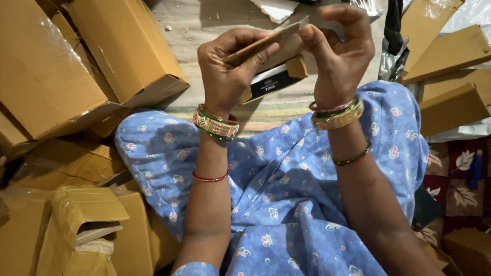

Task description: The person sits on the floor and packs a smartwatch and its accessories into a small cardboard box. They open the product box, place the watch and charger inside, close the product box, and then seal the outer shipping box with tape.

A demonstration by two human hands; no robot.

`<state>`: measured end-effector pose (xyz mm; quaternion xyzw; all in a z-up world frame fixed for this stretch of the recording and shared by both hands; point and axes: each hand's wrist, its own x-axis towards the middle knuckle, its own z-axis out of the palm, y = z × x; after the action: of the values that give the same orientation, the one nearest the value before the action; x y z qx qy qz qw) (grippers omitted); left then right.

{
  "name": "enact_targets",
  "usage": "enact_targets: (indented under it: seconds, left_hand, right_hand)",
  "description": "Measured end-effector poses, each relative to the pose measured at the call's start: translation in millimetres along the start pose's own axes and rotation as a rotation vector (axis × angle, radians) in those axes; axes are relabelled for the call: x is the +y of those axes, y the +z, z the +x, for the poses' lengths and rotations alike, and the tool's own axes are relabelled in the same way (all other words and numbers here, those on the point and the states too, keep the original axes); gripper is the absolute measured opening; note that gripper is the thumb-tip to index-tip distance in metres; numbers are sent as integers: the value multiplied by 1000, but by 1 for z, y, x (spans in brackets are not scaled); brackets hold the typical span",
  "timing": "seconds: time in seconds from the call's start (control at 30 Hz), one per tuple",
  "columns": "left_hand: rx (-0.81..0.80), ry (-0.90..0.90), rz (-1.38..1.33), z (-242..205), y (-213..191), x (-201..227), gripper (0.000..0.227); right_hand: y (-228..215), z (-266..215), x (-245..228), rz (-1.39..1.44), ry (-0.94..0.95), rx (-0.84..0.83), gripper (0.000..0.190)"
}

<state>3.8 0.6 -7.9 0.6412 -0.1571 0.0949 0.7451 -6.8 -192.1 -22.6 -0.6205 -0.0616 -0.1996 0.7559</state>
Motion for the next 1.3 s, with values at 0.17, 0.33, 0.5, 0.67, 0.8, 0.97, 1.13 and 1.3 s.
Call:
enact_targets:
  seconds: [0.17,0.33,0.5,0.67,0.8,0.97,1.13,1.3]
  left_hand:
    - [5,40,-37,1,0,-3,19]
    - [-66,103,24,-1,-2,-3,15]
    - [-119,37,-38,0,-7,-2,17]
    - [-174,-23,-70,1,-8,-3,22]
    - [-202,-9,-37,1,-11,-5,25]
    - [-164,-71,-108,-1,-8,-6,29]
    - [-137,24,29,-1,-7,-6,23]
    - [-112,16,-118,1,-19,-10,22]
  right_hand:
    - [16,-14,1,-321,-374,109,16]
    - [20,-19,-2,-440,-331,49,29]
    - [6,-8,-4,-101,-13,-86,20]
    - [-6,4,0,197,179,-178,14]
    - [-9,7,1,146,172,-166,10]
    - [-12,8,0,100,148,-198,11]
    - [-6,8,-1,214,141,-191,15]
    - [-1,11,-6,217,133,-125,19]
